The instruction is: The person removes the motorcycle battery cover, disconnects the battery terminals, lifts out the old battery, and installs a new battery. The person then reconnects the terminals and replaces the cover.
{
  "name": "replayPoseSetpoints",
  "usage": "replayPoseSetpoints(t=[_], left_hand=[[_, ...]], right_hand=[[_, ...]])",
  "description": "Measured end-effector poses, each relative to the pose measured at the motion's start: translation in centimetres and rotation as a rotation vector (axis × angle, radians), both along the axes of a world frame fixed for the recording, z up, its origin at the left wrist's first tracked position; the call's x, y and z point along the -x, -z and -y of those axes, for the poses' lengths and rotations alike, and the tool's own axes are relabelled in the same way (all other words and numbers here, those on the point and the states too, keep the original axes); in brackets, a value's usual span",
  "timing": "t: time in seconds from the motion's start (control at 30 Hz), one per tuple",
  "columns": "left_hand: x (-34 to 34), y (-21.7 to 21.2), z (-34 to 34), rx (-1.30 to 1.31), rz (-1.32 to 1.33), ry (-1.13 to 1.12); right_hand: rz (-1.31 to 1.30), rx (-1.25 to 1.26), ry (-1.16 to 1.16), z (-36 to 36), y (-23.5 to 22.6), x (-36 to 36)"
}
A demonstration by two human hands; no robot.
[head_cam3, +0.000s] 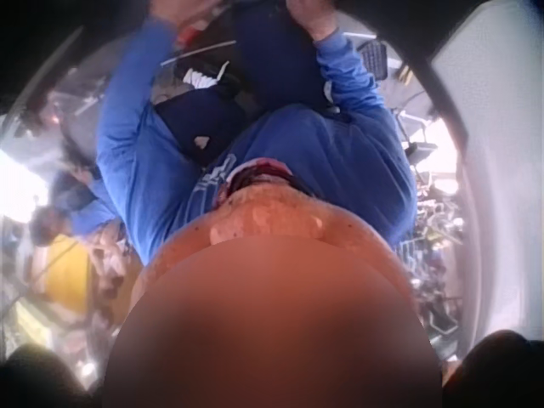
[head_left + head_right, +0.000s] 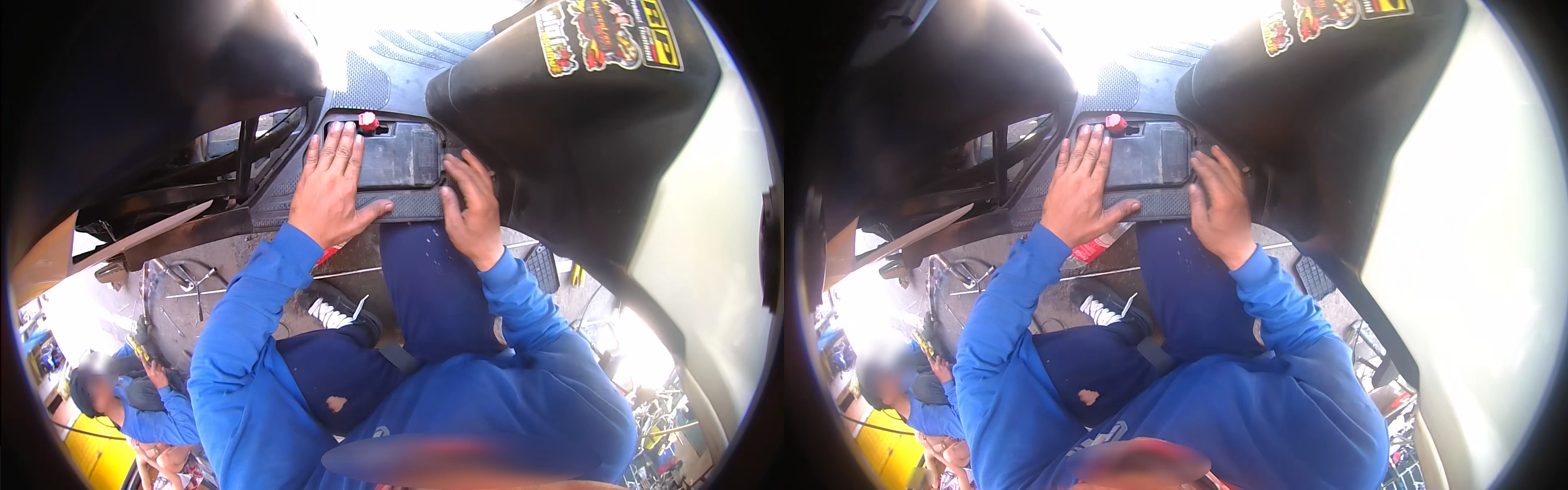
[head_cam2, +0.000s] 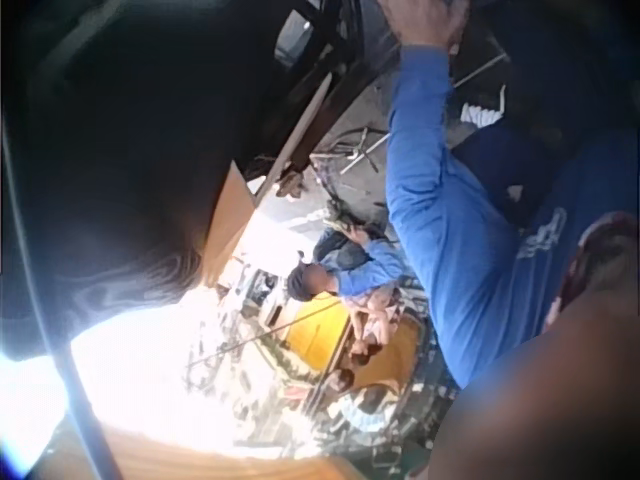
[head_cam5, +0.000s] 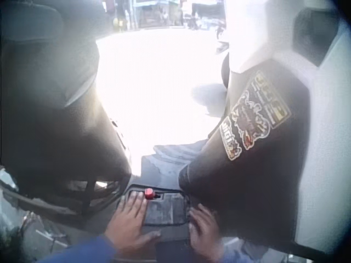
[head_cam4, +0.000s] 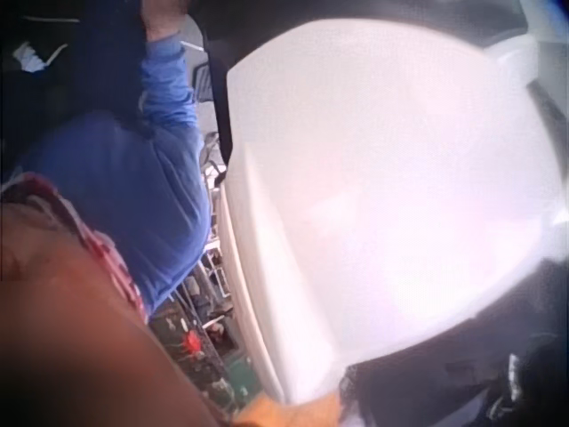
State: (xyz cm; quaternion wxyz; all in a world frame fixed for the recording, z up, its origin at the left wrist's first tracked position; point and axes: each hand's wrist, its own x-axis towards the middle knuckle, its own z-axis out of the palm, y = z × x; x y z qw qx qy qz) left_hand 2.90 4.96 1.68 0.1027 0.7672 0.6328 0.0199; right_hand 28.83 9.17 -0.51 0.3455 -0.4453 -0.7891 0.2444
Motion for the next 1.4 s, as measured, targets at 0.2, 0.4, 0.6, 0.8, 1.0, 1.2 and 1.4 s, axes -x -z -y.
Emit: replayPoseSetpoints(t=[0.2, 0.4, 0.6, 0.8, 1.0, 1.2, 1.4], left_hand=[[-0.2, -0.4, 0.2, 0.042, -0.075, 0.010], [-0.2, -0.9, 0.2, 0.084, -0.109, 0.020], [-0.6, -1.3, 0.1, 0.107, -0.139, 0.014], [-0.8, -1.3, 0.1, 0.120, -0.159, 0.005], [-0.8, -1.5, 0.2, 0.093, -0.161, 0.007], [-0.4, -0.5, 2.1, -0.150, -0.049, 0.057], [-0.1, 0.3, 2.0, -0.356, -0.020, 0.158]], right_hand=[[-0.765, 0.237, -0.128, -1.5, -2.0, 0.4], [-1.264, 0.416, -0.262, -6.4, -0.9, 9.1], [-1.193, 0.516, -0.104, -7.2, -1.3, 10.5], [-1.146, 0.480, -0.240, -9.4, -1.9, 8.9], [-1.042, 0.524, -0.033, -6.4, 1.5, 9.7], [-0.409, 0.185, -0.041, -7.8, -0.8, 7.8], [0.002, 0.261, -0.242, -8.0, -1.1, 10.5]])
